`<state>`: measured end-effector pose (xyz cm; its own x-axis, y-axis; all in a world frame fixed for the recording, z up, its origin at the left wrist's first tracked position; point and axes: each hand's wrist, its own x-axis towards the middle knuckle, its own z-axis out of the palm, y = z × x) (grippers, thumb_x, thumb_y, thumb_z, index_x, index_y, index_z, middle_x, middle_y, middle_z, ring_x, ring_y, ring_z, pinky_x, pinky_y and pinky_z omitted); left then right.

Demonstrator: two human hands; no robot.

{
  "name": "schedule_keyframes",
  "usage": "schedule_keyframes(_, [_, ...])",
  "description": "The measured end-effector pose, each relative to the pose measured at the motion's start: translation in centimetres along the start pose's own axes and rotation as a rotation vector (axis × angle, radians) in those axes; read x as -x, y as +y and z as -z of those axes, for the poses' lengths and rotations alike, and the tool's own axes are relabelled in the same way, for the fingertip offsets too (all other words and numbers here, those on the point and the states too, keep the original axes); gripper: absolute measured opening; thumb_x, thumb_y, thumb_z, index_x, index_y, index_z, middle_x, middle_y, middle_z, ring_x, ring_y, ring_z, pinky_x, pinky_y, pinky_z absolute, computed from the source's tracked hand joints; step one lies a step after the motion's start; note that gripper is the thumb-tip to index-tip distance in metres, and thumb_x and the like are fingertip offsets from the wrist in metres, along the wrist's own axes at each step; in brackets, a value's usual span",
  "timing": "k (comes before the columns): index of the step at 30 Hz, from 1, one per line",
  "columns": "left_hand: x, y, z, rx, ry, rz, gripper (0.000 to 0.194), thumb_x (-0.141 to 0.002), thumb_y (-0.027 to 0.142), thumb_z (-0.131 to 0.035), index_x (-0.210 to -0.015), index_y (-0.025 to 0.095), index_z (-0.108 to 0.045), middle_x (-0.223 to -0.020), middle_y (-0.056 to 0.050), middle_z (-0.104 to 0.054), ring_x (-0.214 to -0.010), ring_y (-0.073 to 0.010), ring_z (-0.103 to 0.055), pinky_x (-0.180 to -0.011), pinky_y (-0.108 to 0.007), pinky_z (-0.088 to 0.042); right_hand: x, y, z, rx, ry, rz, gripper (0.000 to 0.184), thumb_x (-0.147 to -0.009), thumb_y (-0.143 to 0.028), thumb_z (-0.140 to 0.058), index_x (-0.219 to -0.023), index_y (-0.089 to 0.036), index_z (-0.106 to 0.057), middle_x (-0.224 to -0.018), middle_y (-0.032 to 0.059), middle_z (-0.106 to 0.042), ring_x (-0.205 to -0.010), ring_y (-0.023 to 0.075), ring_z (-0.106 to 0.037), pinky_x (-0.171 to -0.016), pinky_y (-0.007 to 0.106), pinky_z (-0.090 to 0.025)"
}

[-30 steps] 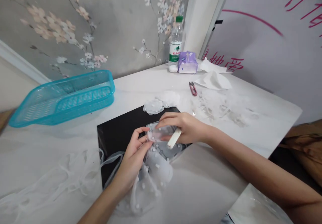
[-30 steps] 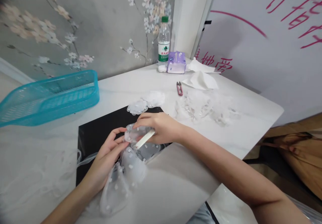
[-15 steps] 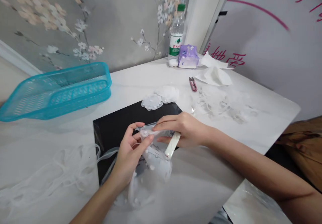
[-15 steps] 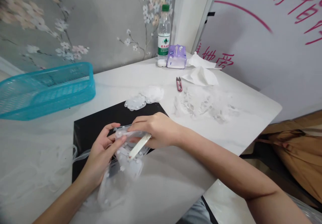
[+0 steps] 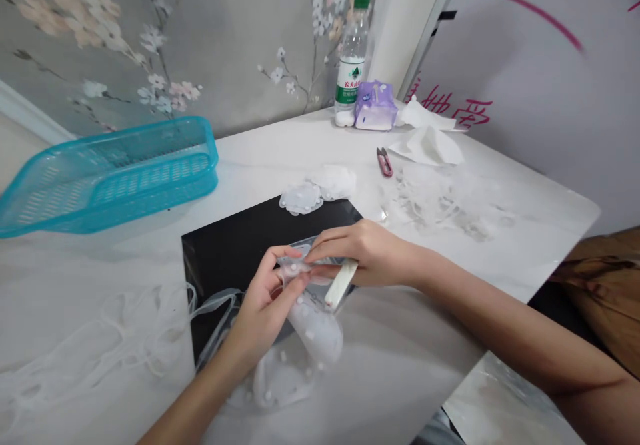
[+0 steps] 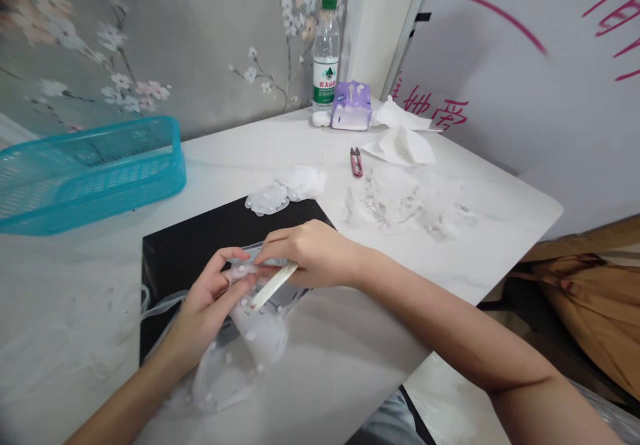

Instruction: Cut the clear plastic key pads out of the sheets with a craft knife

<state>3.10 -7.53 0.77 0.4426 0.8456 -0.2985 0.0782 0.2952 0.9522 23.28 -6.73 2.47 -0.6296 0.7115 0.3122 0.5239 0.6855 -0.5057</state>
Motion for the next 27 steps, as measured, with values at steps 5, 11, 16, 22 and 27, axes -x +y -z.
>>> schedule_keyframes(5, [0.0, 0.0, 0.0, -0.027, -0.026, -0.018, 0.028, -0.081, 0.038, -0.062, -0.096, 0.024, -0.043, -0.065, 0.005, -0.060, -0.055, -0.0090, -0.051, -0.051, -0.017, -0.037, -0.1, -0.6, -0.9, 0.220, 0.058, -0.046, 0.020, -0.093, -0.017, -0.042, -0.092, -0.017, -0.062, -0.088, 0.0010, -0.067, -0.063, 0.0082, -0.059, -0.048, 0.021, -0.033])
schedule_keyframes(11, [0.0, -0.2, 0.2, -0.064, 0.011, -0.026, 0.040, -0.082, 0.038, -0.064, -0.112, 0.025, -0.042, -0.094, -0.002, -0.064, -0.061, -0.0090, -0.055, -0.055, -0.020, -0.039, -0.1, 0.8, -0.7, 0.300, 0.537, -0.251, 0.012, -0.089, -0.015, -0.041, -0.086, -0.017, -0.053, -0.083, 0.0035, -0.064, -0.068, 0.0114, -0.058, -0.054, 0.021, -0.038])
schedule_keyframes(16, [0.1, 0.0, 0.2, 0.030, -0.019, 0.023, 0.036, -0.084, 0.036, -0.061, -0.108, 0.027, -0.036, -0.082, 0.001, -0.067, -0.060, -0.0102, -0.054, -0.055, -0.019, -0.038, 0.4, 4.5, 2.5, 0.303, 1.007, -0.524, 0.014, -0.089, -0.023, -0.042, -0.077, -0.019, -0.048, -0.067, 0.0002, -0.052, -0.061, 0.0129, -0.049, -0.059, 0.027, -0.040])
schedule_keyframes(22, [0.1, 0.2, 0.1, 0.026, 0.005, 0.009, 0.006, -0.077, 0.024, -0.055, -0.077, 0.020, -0.050, -0.060, 0.005, -0.050, -0.050, -0.0076, -0.038, -0.046, -0.020, -0.026, 0.9, 5.6, 3.5, 0.432, 1.052, -0.667, 0.015, -0.090, -0.023, -0.042, -0.077, -0.019, -0.049, -0.067, 0.0002, -0.049, -0.060, 0.0128, -0.047, -0.062, 0.030, -0.041])
schedule_keyframes(27, [0.5, 0.2, 0.5, -0.135, -0.070, -0.020, 0.014, -0.059, 0.019, -0.041, -0.046, 0.020, -0.036, -0.045, 0.003, -0.029, -0.045, -0.0105, -0.022, -0.043, -0.025, -0.015, 1.9, 7.1, 5.1, 0.352, 1.274, -0.866, 0.013, -0.090, -0.019, -0.040, -0.082, -0.017, -0.050, -0.070, 0.0049, -0.054, -0.063, 0.0155, -0.053, -0.062, 0.030, -0.042])
